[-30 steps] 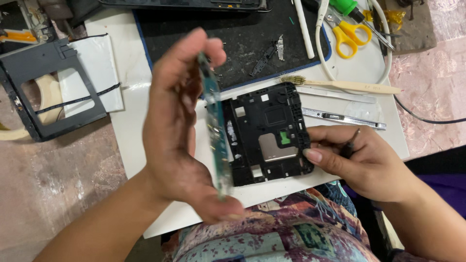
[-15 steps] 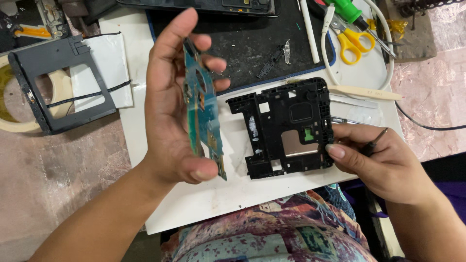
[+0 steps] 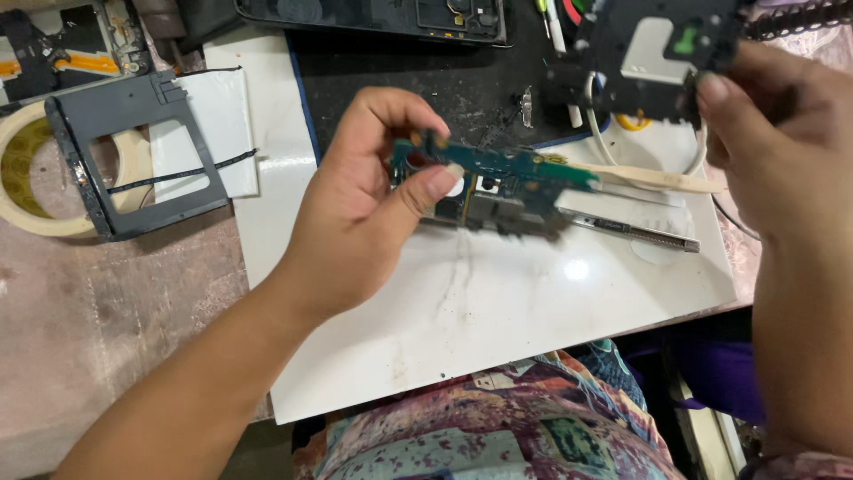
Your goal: The person uses a screwdriver to remove screws from a smartphone motherboard, then uses a utility knife to pry off a metal frame. They flip the board over and use a brush to clean the surface.
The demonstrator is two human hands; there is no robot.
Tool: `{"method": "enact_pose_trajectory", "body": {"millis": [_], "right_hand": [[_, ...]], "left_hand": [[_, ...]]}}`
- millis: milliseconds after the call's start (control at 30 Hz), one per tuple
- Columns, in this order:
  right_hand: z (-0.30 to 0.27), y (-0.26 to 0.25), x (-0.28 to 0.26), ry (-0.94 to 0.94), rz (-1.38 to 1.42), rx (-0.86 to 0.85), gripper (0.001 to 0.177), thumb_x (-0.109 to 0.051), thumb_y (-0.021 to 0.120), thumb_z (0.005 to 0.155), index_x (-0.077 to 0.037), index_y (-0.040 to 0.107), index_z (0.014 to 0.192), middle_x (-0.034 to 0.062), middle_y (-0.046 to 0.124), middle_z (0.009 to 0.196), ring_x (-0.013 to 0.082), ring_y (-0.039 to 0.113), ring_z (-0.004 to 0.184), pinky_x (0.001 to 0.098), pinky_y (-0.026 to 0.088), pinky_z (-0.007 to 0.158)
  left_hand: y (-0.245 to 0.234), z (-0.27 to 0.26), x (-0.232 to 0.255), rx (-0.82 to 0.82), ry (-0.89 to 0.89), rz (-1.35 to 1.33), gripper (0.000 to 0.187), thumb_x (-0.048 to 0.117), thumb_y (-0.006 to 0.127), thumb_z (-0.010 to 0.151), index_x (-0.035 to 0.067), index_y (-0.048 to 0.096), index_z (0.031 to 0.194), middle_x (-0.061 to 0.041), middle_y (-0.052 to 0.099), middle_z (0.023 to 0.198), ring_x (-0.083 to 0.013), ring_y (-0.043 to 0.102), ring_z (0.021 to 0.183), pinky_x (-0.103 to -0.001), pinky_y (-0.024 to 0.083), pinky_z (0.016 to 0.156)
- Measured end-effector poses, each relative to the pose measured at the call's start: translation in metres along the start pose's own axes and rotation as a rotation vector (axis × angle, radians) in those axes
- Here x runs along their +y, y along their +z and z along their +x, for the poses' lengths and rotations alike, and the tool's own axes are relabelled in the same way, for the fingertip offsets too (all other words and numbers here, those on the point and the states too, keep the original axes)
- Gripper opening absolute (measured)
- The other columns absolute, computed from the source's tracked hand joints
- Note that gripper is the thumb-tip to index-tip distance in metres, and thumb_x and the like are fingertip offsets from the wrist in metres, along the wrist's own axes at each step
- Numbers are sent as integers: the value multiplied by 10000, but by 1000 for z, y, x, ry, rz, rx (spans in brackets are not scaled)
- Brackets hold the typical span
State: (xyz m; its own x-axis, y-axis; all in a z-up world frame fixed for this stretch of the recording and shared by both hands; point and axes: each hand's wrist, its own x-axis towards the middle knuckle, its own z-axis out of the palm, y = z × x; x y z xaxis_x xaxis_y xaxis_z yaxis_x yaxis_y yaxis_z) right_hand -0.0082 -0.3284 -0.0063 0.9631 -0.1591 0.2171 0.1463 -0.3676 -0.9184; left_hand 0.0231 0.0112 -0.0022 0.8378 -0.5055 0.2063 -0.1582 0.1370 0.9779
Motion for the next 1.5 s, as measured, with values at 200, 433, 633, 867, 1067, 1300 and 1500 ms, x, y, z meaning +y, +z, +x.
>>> {"method": "enact_pose_trajectory", "body": {"millis": [200, 433, 633, 867, 1067, 1300, 1500], "right_hand": [[40, 9, 14, -124, -488, 18, 211, -113, 736, 1091, 25, 725, 1251, 88, 671, 884, 95, 554, 732, 271, 428, 619], [43, 17, 12, -34, -722, -20, 342, -254, 802, 999, -5, 727, 1222, 160, 712, 824, 162, 619, 655, 333, 466, 574], [11, 10, 2, -386, -779, -31, 331, -118, 796, 1064, 31, 713, 1348, 128, 701, 919, 136, 626, 789, 281, 508, 704], [-53, 12, -27, -212, -557, -165, 401, -21, 742, 940, 56, 651, 1323, 112, 566, 959, 133, 532, 733, 259, 434, 640], [-81, 19, -21, -366, -732, -270, 495, 91, 728, 866, 80, 648, 1354, 162, 585, 1005, 244, 565, 845, 288, 459, 702], [-102, 27, -8, -404, -667, -112, 393, 119, 786, 912, 27, 725, 1289, 150, 620, 955, 197, 576, 787, 261, 451, 673], [-113, 21, 23, -438, -442, 13, 292, 122, 748, 952, 81, 700, 1237, 165, 647, 994, 179, 655, 788, 224, 527, 684]], "left_hand": [[-2, 3, 25, -194, 550, 617, 72, 84, 751, 879, 121, 717, 930, 7, 681, 899, -172, 691, 924, -447, 548, 954], [8, -4, 47, -400, 964, 832, 159, 67, 820, 910, 94, 685, 830, -16, 670, 913, -191, 674, 919, -446, 576, 1017], [-1, -15, 38, -410, 926, 860, 105, 78, 795, 866, 93, 699, 826, -13, 671, 893, -181, 660, 893, -429, 600, 944], [-26, -22, 7, -496, 718, 913, 67, 151, 804, 877, 151, 739, 895, -8, 683, 977, -232, 674, 989, -412, 595, 884], [-30, -20, 8, -544, 595, 802, 237, 324, 806, 726, 145, 758, 874, -3, 686, 948, -265, 671, 978, -412, 572, 750], [-27, -42, 28, -578, 579, 875, 198, 248, 719, 953, 197, 741, 1143, 39, 681, 939, -225, 653, 951, -383, 548, 762], [26, -88, 36, -770, 177, 571, 282, 226, 646, 970, 190, 706, 1243, 11, 681, 1004, -209, 650, 977, -370, 555, 798]]}}
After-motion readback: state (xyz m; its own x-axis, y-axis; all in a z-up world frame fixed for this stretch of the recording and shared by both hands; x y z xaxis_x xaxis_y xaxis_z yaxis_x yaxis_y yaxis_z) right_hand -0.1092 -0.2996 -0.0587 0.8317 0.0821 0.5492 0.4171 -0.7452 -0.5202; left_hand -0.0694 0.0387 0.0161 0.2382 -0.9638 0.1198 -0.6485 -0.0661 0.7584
